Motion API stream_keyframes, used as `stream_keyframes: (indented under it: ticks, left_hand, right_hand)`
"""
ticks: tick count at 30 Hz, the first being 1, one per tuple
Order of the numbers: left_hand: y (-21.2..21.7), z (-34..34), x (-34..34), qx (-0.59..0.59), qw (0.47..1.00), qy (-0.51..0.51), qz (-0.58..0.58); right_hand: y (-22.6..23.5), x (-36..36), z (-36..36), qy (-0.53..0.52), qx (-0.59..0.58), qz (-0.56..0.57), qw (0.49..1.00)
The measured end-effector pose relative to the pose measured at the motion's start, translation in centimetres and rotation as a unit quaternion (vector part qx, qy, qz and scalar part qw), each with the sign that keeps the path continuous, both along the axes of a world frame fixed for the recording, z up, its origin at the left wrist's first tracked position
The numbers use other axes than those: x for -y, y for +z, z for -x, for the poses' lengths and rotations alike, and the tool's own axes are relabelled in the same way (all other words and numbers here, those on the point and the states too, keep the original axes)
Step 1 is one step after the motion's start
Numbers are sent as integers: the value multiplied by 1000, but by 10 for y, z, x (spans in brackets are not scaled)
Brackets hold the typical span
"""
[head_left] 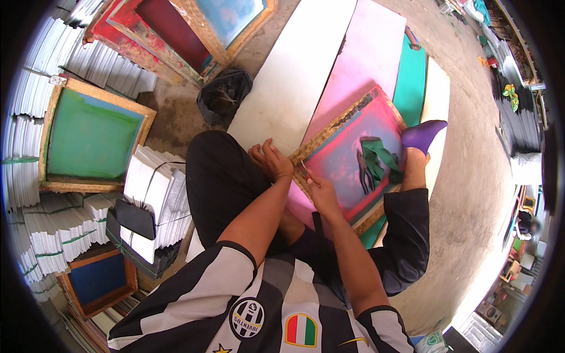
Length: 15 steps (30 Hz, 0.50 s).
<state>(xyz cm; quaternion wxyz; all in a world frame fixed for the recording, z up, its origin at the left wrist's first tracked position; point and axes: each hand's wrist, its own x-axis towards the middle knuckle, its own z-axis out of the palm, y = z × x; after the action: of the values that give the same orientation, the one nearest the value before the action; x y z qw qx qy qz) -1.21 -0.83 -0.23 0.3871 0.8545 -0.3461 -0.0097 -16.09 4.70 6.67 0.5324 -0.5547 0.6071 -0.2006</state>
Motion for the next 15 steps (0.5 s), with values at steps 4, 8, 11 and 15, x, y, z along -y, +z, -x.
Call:
stream_keyframes:
  ticks: [4, 8, 11, 15]
  left_hand:
    - [-2, -8, -3, 7, 1000, 23, -16]
    - [5, 3, 3, -13, 999, 18, -26]
    - [-3, -8, -2, 3, 999, 25, -29]
    - [-8, -7, 0, 6, 1000, 11, -18]
  right_hand:
    - [57, 1, -23, 134, -285, 32, 949]
    - [-17, -9, -2, 22, -58, 159, 985]
    - [11, 1, -6, -70, 99, -66, 990]
    - [11, 0, 1, 18, 4, 96, 995]
